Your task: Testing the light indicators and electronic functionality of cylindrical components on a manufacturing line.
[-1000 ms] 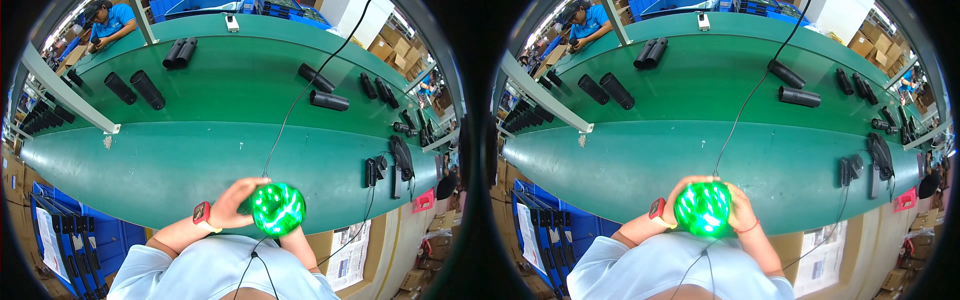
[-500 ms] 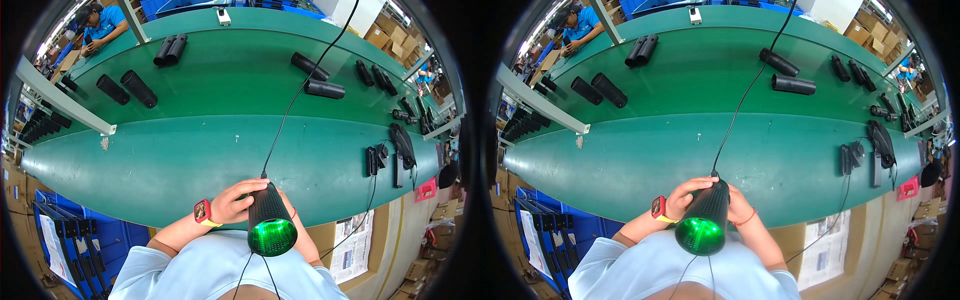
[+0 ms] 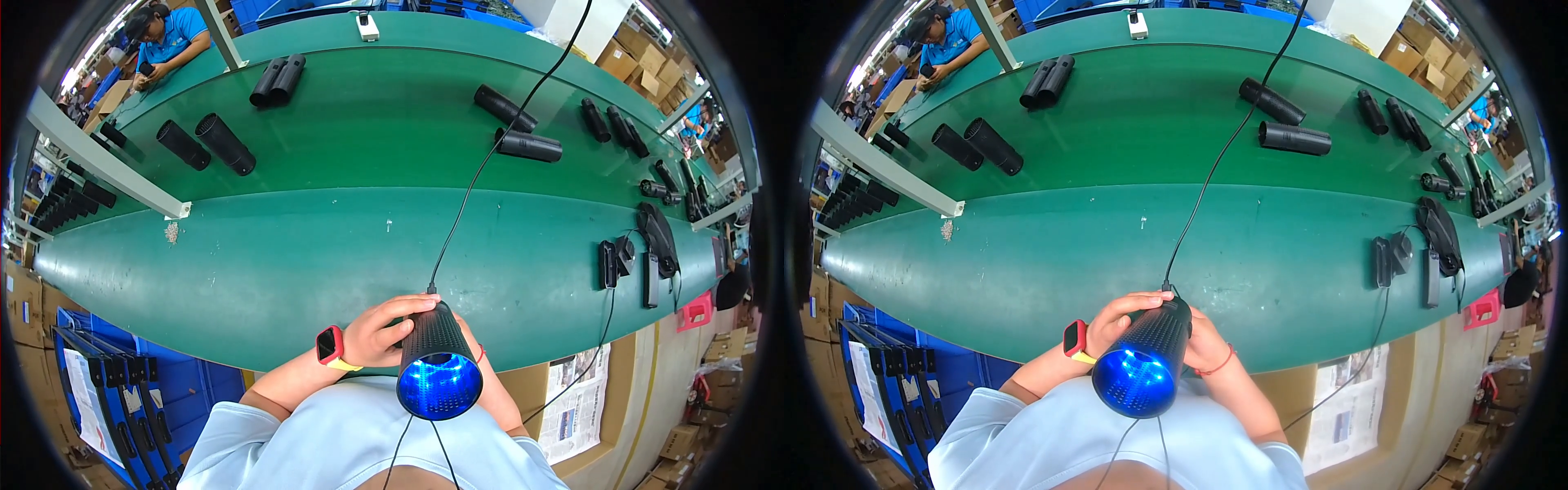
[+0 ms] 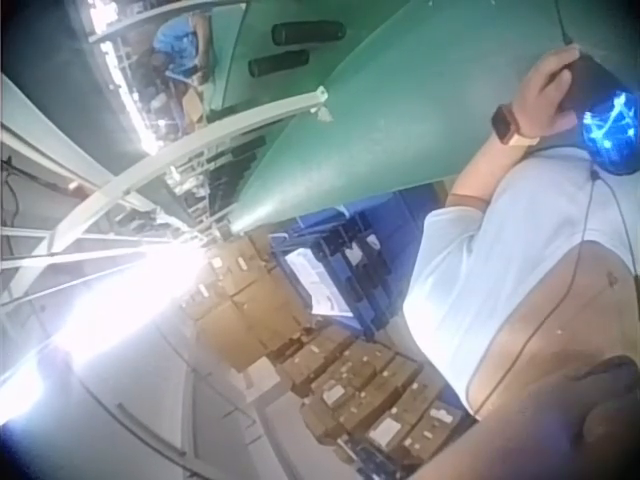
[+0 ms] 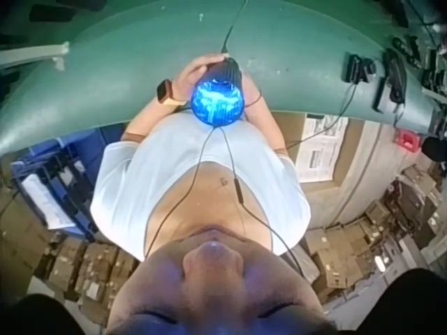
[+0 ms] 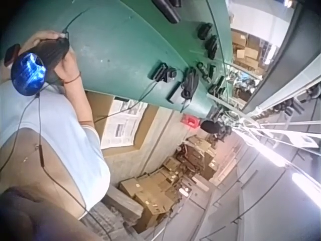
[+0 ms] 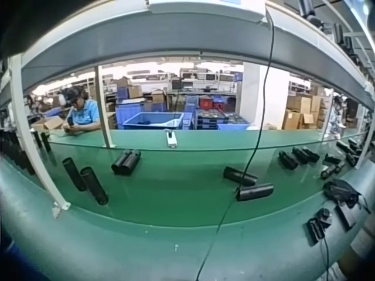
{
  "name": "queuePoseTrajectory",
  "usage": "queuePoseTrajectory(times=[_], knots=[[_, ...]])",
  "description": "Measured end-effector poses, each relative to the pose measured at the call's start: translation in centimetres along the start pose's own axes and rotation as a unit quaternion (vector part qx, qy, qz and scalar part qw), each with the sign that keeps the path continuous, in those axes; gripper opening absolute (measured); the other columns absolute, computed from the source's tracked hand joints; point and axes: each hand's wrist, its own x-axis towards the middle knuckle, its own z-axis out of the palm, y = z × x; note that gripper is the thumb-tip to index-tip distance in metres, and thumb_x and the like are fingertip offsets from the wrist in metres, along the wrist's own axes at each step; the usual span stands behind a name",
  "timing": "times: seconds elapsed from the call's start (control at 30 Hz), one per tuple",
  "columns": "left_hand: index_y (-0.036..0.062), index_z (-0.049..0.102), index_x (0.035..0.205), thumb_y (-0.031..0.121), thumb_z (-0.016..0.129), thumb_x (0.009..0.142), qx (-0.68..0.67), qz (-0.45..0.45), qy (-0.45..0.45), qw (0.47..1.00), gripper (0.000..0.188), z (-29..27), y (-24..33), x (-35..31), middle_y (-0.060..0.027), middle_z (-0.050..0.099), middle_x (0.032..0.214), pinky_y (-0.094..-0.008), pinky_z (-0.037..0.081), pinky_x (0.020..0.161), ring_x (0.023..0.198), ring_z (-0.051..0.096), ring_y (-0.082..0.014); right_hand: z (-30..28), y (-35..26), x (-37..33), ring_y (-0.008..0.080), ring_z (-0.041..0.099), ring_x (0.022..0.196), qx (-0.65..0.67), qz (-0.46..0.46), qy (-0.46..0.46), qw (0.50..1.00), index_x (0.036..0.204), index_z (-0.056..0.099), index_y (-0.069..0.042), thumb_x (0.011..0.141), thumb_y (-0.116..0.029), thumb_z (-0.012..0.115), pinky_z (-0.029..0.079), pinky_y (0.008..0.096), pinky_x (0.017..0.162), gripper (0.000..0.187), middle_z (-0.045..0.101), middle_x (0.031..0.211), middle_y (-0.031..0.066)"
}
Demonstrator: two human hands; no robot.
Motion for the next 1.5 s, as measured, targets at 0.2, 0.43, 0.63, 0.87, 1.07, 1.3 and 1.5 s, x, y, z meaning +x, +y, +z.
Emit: queuePoseTrajectory(times=[0.2,0.43,0.63,0.87,1.07,1.3,1.5], knots=[[0.0217,0.027,0.134,0.001,0.068,0.067,0.035,0.013,0.006,0.999,0.082,0.0,0.7,0.6,-0.0151,0.044,0.124,-0.0381,0.050,0.083,0.105,0.053,-0.0337,-1.1,1.0,0.8,0.0112,0.056,0.072,0.126,0.067,0.021,0.990,0.099,0.055,0.000,0.088,-0.009,0.046,0.045,0.0210,0.061,0.017,0.059,0.088,0.0082],[0.0190,0.030,0.132,0.004,0.069,0.067,0.037,0.071,0.032,0.996,0.078,0.0,0.9,1.5,-0.0154,0.044,0.124,-0.0407,0.049,0.084,0.105,0.052,-0.0338,0.7,-0.2,-0.2,0.0107,0.056,0.070,-0.037,0.023,0.042,0.998,0.099,0.055,0.000,0.087,-0.009,0.048,0.045,0.0197,0.059,0.017,0.060,0.086,0.0076],[0.0186,0.033,0.130,0.004,0.069,0.068,0.014,0.130,0.052,0.990,0.073,0.1,1.4,2.0,-0.0155,0.045,0.123,-0.0431,0.048,0.086,0.105,0.052,-0.0338,-0.9,0.5,-0.4,0.0102,0.056,0.071,-0.089,0.024,0.050,0.994,0.101,0.055,0.001,0.086,-0.008,0.050,0.044,0.0188,0.059,0.019,0.060,0.087,0.0077],[0.0191,0.034,0.129,0.005,0.069,0.069,-0.012,0.117,0.053,0.992,0.071,0.2,1.5,2.1,-0.0156,0.045,0.123,-0.0438,0.047,0.088,0.106,0.052,-0.0339,-1.5,0.6,-0.4,0.0100,0.056,0.073,0.002,0.047,0.048,0.998,0.103,0.055,0.002,0.084,-0.007,0.052,0.044,0.0184,0.061,0.020,0.060,0.088,0.0081],[0.0194,0.035,0.128,0.005,0.069,0.069,-0.018,0.123,0.050,0.991,0.070,0.5,1.3,1.7,-0.0155,0.045,0.123,-0.0446,0.047,0.088,0.106,0.052,-0.0340,-0.6,-0.6,0.0,0.0111,0.056,0.076,0.065,0.027,-0.020,0.997,0.105,0.055,0.003,0.083,-0.005,0.052,0.044,0.0190,0.064,0.023,0.059,0.093,0.0090],[0.0192,0.035,0.128,0.003,0.068,0.069,-0.043,0.124,0.045,0.990,0.069,0.8,1.7,2.0,-0.0152,0.045,0.123,-0.0451,0.047,0.088,0.106,0.052,-0.0341,-2.8,0.4,-0.7,0.0137,0.056,0.084,0.057,0.039,-0.016,0.997,0.110,0.053,0.004,0.082,-0.004,0.053,0.045,0.0209,0.071,0.029,0.056,0.104,0.0123],[0.0195,0.034,0.129,0.002,0.067,0.069,-0.064,0.011,0.004,0.998,0.070,0.7,0.7,0.5,-0.0155,0.045,0.123,-0.0447,0.047,0.088,0.106,0.052,-0.0342,-1.1,-0.5,-0.4,0.0145,0.055,0.085,0.070,0.039,0.048,0.996,0.111,0.052,0.003,0.082,-0.005,0.054,0.045,0.0218,0.072,0.030,0.057,0.105,0.0128]])
